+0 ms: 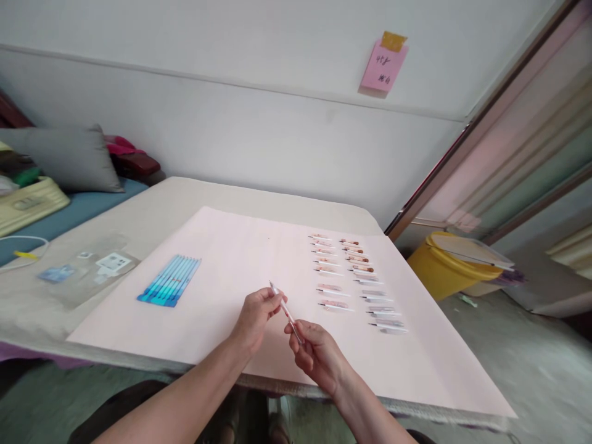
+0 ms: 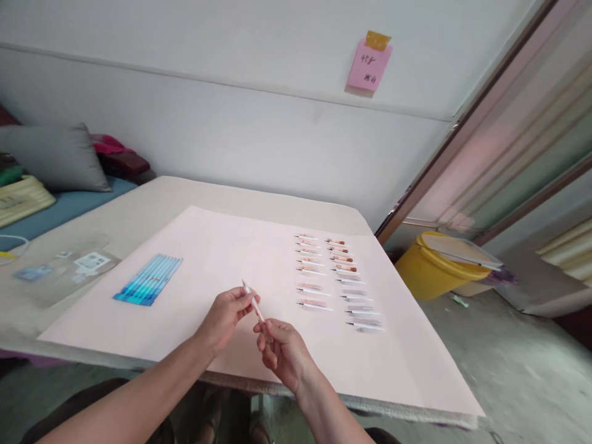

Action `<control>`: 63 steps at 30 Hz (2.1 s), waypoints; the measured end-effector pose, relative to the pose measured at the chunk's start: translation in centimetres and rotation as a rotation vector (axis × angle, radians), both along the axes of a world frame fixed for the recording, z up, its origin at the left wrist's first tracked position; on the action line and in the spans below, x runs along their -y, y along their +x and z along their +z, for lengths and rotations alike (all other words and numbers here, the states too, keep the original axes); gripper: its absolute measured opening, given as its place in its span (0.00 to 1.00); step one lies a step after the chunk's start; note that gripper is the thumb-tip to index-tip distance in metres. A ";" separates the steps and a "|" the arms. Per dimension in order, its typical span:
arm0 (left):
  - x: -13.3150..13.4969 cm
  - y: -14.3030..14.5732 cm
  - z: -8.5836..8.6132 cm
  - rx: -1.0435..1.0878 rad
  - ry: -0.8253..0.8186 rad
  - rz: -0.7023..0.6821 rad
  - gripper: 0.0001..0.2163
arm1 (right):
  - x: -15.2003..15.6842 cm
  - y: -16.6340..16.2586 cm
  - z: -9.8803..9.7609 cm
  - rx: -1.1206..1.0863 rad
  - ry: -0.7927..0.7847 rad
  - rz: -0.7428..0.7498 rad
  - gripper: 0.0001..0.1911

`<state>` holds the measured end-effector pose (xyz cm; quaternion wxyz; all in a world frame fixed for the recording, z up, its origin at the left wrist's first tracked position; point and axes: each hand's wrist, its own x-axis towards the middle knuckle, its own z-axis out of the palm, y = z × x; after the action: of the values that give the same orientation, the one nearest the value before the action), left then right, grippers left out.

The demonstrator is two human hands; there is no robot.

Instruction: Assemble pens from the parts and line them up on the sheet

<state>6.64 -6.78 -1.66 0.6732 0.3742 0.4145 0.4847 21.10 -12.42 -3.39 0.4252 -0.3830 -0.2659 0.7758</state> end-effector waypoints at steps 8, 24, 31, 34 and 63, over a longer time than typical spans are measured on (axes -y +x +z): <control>0.1 -0.2 -0.6 -0.073 -0.050 0.066 0.11 | 0.1 -0.9 -0.2 0.313 0.186 -0.110 0.17; -0.2 -0.5 -0.5 -0.139 -0.084 -0.024 0.11 | 0.4 -1.1 0.1 0.356 0.103 -0.021 0.22; -4.2 -4.5 1.9 -1.110 0.170 -0.147 0.07 | 0.2 -1.0 0.4 0.563 0.063 -0.127 0.21; -6.1 -7.0 2.3 -1.354 0.133 -0.099 0.04 | 0.1 -0.8 0.5 0.558 0.076 -0.143 0.22; -4.5 -4.5 -0.1 -1.629 0.339 -0.283 0.18 | -0.4 1.1 1.9 0.562 0.062 -0.172 0.23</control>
<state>2.16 -2.25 -1.78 0.1530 0.7511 0.6415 0.0301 22.17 -11.98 -1.48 0.4104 -0.5908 -0.3632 0.5921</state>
